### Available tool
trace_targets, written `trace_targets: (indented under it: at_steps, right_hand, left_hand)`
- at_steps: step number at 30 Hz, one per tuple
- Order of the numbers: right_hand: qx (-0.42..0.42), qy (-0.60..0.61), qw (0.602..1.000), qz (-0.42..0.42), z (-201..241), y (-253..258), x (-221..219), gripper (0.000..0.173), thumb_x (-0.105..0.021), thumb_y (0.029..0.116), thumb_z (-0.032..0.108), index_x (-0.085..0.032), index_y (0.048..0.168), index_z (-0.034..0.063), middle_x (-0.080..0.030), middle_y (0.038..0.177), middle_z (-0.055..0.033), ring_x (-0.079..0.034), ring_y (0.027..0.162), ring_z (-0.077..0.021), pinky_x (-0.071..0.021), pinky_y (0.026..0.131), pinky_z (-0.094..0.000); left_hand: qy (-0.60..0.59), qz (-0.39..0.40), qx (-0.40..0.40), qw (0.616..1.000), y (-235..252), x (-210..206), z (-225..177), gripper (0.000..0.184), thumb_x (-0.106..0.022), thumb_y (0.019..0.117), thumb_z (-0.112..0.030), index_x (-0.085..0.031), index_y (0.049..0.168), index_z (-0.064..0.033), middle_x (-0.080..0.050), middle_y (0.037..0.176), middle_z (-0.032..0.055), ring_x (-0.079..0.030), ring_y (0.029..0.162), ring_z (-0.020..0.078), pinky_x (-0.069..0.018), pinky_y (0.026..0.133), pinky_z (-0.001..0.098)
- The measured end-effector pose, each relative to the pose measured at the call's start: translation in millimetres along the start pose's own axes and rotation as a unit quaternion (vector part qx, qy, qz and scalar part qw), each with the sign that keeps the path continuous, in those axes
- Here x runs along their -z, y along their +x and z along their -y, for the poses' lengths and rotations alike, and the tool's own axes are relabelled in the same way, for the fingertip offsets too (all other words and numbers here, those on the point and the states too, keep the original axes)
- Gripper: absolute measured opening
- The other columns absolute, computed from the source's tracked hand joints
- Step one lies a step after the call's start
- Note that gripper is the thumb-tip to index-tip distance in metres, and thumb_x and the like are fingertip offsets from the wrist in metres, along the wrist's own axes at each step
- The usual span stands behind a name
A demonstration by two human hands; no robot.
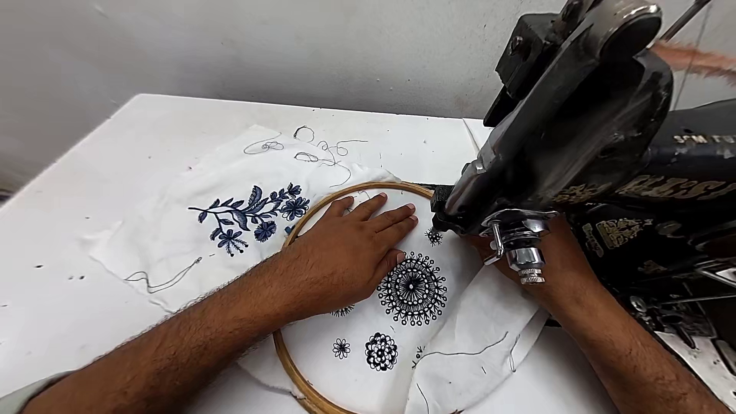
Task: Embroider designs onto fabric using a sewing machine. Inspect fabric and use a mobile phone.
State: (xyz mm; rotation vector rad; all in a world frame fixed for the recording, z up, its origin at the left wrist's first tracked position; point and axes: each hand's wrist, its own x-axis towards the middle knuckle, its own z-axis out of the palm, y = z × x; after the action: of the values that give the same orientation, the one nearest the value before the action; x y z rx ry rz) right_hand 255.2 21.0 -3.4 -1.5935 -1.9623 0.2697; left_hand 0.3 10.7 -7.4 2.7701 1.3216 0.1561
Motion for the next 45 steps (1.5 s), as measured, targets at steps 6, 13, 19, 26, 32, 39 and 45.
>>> trace_targets:
  at_steps: [6, 13, 19, 26, 32, 39, 45]
  right_hand:
    - [0.009, -0.009, 1.0, 0.004, 0.4, 0.9, 4.5, 0.019, -0.076, 0.0862, 0.008, -0.067, 0.101, -0.0004, -0.067, 0.09, -0.017, -0.067, 0.083, -0.0298, -0.0532, 0.072, -0.0526]
    - [0.03, -0.003, 0.999, -0.014, -1.7, -1.4, -1.7, 0.019, -0.074, 0.0832, 0.008, -0.067, 0.1, 0.0017, -0.068, 0.088, -0.0131, -0.068, 0.083, -0.0238, -0.054, 0.074, -0.0453]
    - [0.04, -0.011, 0.999, -0.028, -4.0, -0.1, -4.4, 0.021, -0.072, 0.0835, 0.016, -0.067, 0.099, 0.003, -0.067, 0.087, -0.0117, -0.067, 0.083, -0.0225, -0.0529, 0.074, -0.0441]
    - [0.04, -0.013, 0.999, -0.019, -3.5, 1.2, -4.2, 0.021, -0.075, 0.0832, 0.01, -0.068, 0.1, 0.0007, -0.068, 0.091, -0.0152, -0.068, 0.088, -0.0266, -0.0535, 0.078, -0.0479]
    - [0.033, -0.012, 0.999, -0.014, -1.5, 0.2, 0.1, 0.02, -0.075, 0.0852, 0.013, -0.068, 0.1, 0.0011, -0.068, 0.09, -0.0153, -0.068, 0.086, -0.0274, -0.0533, 0.075, -0.0494]
    - [0.042, -0.013, 0.999, -0.022, -6.9, 2.2, -3.4, 0.021, -0.075, 0.0833, 0.015, -0.068, 0.098, 0.0019, -0.068, 0.088, -0.0136, -0.068, 0.085, -0.0253, -0.0534, 0.075, -0.0472]
    - [0.009, -0.004, 1.0, 0.004, -3.1, -1.1, -0.8, 0.02, -0.077, 0.0841, 0.006, -0.067, 0.101, 0.0026, -0.068, 0.089, -0.0132, -0.068, 0.084, -0.0251, -0.0544, 0.074, -0.0481]
  left_hand:
    - [0.0, 0.004, -0.004, 1.0, 1.9, -1.9, -2.7, 0.056, -0.025, 0.1094, -0.043, -0.048, 0.155, -0.0194, -0.04, 0.163, -0.0041, -0.033, 0.153, 0.0284, -0.0286, 0.117, 0.0652]
    - [0.001, 0.022, 0.009, 1.0, 0.3, 3.0, -1.1, 0.056, -0.024, 0.1094, -0.044, -0.047, 0.155, -0.0211, -0.039, 0.164, -0.0052, -0.033, 0.153, 0.0273, -0.0292, 0.117, 0.0644]
    - [0.002, 0.013, 0.008, 1.0, 1.0, 1.6, -0.2, 0.056, -0.025, 0.1094, -0.044, -0.048, 0.155, -0.0207, -0.04, 0.164, -0.0051, -0.034, 0.153, 0.0272, -0.0295, 0.117, 0.0642]
    - [0.004, 0.02, 0.01, 1.0, 1.3, 2.9, -0.9, 0.056, -0.024, 0.1095, -0.044, -0.047, 0.155, -0.0207, -0.039, 0.164, -0.005, -0.033, 0.153, 0.0275, -0.0289, 0.118, 0.0629]
    - [0.001, 0.007, 0.004, 1.0, 1.5, 0.5, -0.8, 0.055, -0.026, 0.1093, -0.043, -0.05, 0.154, -0.0199, -0.04, 0.163, -0.005, -0.035, 0.152, 0.0282, -0.0298, 0.117, 0.0638]
    - [-0.005, 0.014, 0.011, 1.0, 2.1, 1.1, -1.7, 0.056, -0.025, 0.1097, -0.043, -0.047, 0.155, -0.0208, -0.039, 0.164, -0.006, -0.033, 0.153, 0.0272, -0.0282, 0.118, 0.0636]
    - [0.003, 0.03, 0.014, 0.999, -0.6, 5.0, -0.9, 0.056, -0.025, 0.1095, -0.045, -0.047, 0.156, -0.0212, -0.038, 0.165, -0.0062, -0.034, 0.153, 0.0276, -0.0303, 0.117, 0.0634]
